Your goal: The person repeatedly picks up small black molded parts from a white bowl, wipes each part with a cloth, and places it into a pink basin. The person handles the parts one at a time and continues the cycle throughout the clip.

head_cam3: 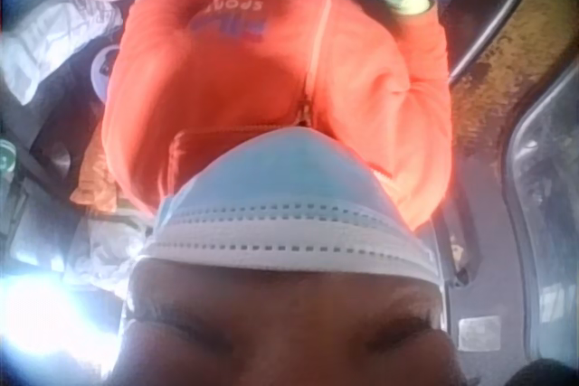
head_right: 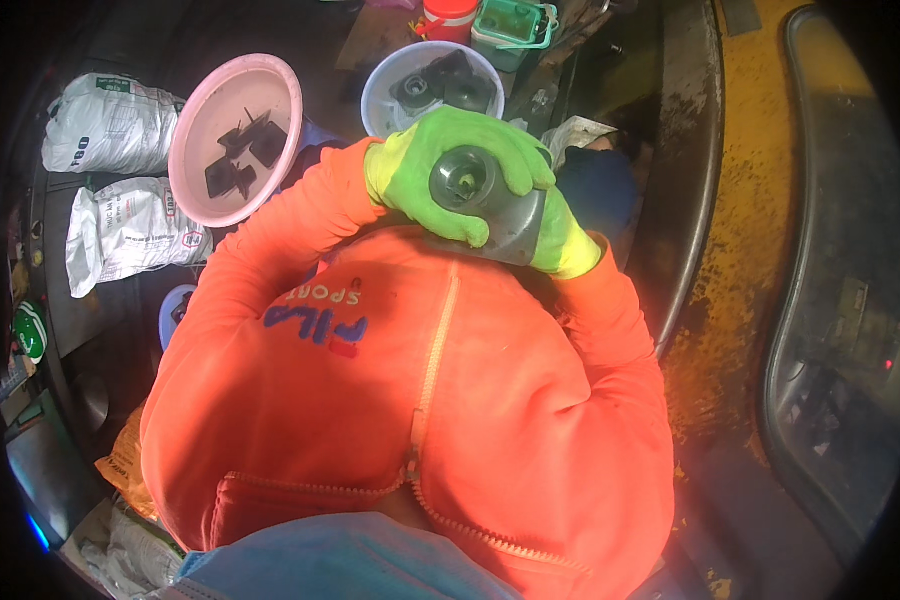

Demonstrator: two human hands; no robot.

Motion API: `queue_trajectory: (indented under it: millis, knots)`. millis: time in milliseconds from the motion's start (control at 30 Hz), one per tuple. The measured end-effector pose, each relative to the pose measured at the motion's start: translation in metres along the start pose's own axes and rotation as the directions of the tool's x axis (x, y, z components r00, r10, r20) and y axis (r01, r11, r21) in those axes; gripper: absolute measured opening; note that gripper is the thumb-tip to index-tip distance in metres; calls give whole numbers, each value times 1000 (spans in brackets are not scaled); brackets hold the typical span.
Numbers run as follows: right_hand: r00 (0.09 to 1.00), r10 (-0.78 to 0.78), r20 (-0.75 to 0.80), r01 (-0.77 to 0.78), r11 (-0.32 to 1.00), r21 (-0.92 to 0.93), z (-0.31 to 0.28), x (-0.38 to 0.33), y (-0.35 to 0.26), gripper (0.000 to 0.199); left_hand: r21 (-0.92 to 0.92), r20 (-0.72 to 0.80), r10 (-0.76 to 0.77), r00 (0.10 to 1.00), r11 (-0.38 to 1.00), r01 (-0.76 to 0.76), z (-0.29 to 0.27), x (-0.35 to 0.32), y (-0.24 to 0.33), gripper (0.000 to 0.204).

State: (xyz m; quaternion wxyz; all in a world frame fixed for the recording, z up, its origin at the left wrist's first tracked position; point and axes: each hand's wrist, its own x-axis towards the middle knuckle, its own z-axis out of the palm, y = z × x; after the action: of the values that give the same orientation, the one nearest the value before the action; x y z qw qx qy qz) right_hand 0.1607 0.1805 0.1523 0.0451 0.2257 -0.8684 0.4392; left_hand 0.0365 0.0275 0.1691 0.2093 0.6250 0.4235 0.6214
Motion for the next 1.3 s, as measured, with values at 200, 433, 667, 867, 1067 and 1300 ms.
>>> queue_trajectory:
  millis: [200,433,667,867,1067,1300]
  knots:
    - [974,202,98,-223,811,540,12,-25,27,52,-205,226,-14,974,977,61,-3,5,-1,45]
    - [926,-293,236,-303,-208,930,46,7,53,45,-381,256,64,964,924,40,-12,19,-2,45]
    - [870,492,-8,0,16,1000,8,12,28,50,308,-345,-207,915,896,319,-36,-10,6,64]
    - [762,647,-32,99,-68,993,-9,23,16,29,-701,-555,-390,735,695,-161,-18,-23,-12,76]
    - [704,661,-260,-143,490,860,17,40,17,41,-977,-200,-569,798,57,-204,8,-43,-23,63]
    - [905,325,-275,-299,945,133,-21,15,11,26,-984,-177,-758,628,150,-97,-4,-55,-20,49]
